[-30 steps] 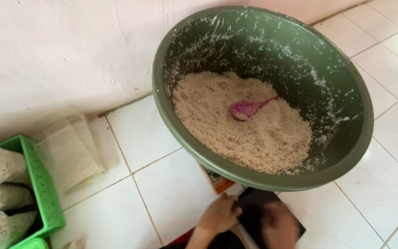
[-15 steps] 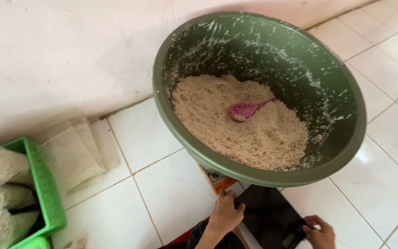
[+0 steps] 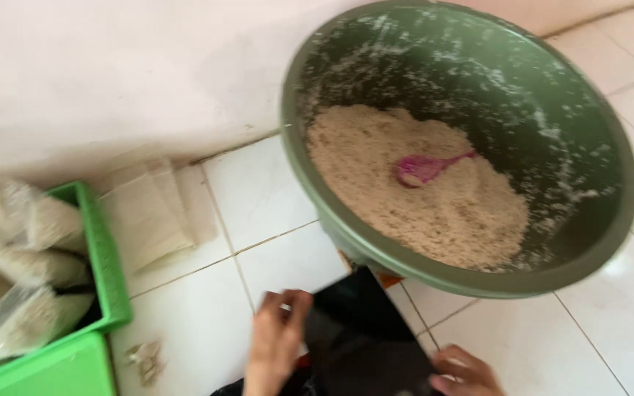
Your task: Scooping granular food material into plastic bags and weighing them on a digital scale
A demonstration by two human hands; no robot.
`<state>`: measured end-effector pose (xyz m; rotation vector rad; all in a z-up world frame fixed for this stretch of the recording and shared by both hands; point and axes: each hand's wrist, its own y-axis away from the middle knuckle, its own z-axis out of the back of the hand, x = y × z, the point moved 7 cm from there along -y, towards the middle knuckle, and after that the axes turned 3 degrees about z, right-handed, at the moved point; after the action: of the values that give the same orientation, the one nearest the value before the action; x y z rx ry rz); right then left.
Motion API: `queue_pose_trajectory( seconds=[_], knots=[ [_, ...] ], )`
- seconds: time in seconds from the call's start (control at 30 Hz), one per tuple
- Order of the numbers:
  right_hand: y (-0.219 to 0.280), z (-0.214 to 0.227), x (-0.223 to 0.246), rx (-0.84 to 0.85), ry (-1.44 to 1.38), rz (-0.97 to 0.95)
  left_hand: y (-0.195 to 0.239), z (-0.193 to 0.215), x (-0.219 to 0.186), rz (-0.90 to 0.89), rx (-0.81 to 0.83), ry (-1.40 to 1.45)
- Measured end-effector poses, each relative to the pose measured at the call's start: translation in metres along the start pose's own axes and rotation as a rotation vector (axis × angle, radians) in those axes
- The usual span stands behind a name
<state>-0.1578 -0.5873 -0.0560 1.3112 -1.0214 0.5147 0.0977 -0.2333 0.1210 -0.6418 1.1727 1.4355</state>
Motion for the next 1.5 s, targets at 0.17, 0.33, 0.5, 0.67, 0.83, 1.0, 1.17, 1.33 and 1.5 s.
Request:
queue_pose_trajectory(
  seconds=[0.17, 0.33, 0.5, 0.67, 0.83, 1.0, 1.17, 1.33, 1.5],
  knots=[
    [-0.001, -0.206, 0.153, 0.161, 0.041, -0.149, -0.021, 0.079, 0.023, -0.030, -0.253, 0.046],
    [-0.029, -0.307, 0.181, 0.237, 0.050, -0.144, -0.028, 0.130, 0.065, 0.054, -0.357, 0.409],
    [-0.077, -0.359, 0.189, 0.108, 0.064, 0.071, -0.045, 0.123, 0.113, 0.014, -0.277, 0.723],
    [-0.108, -0.367, 0.169, 0.026, 0.062, 0.074, -0.057, 0.121, 0.125, -0.009, -0.346, 0.593],
    [-0.121, -0.366, 0.167, 0.037, 0.165, 0.172, -0.064, 0.116, 0.128, -0.027, -0.382, 0.442],
    [-0.140, -0.362, 0.154, -0.024, 0.241, 0.145, -0.070, 0.116, 0.135, -0.034, -0.426, 0.365],
    [-0.140, -0.365, 0.155, -0.025, 0.344, 0.190, -0.077, 0.111, 0.145, -0.010, -0.444, 0.356],
    [-0.136, -0.360, 0.159, -0.052, 0.250, 0.082, -0.072, 0.111, 0.127, -0.032, -0.375, 0.353],
    [-0.142, -0.350, 0.156, -0.088, 0.362, 0.118, -0.072, 0.106, 0.127, 0.031, -0.322, 0.311]
  ],
)
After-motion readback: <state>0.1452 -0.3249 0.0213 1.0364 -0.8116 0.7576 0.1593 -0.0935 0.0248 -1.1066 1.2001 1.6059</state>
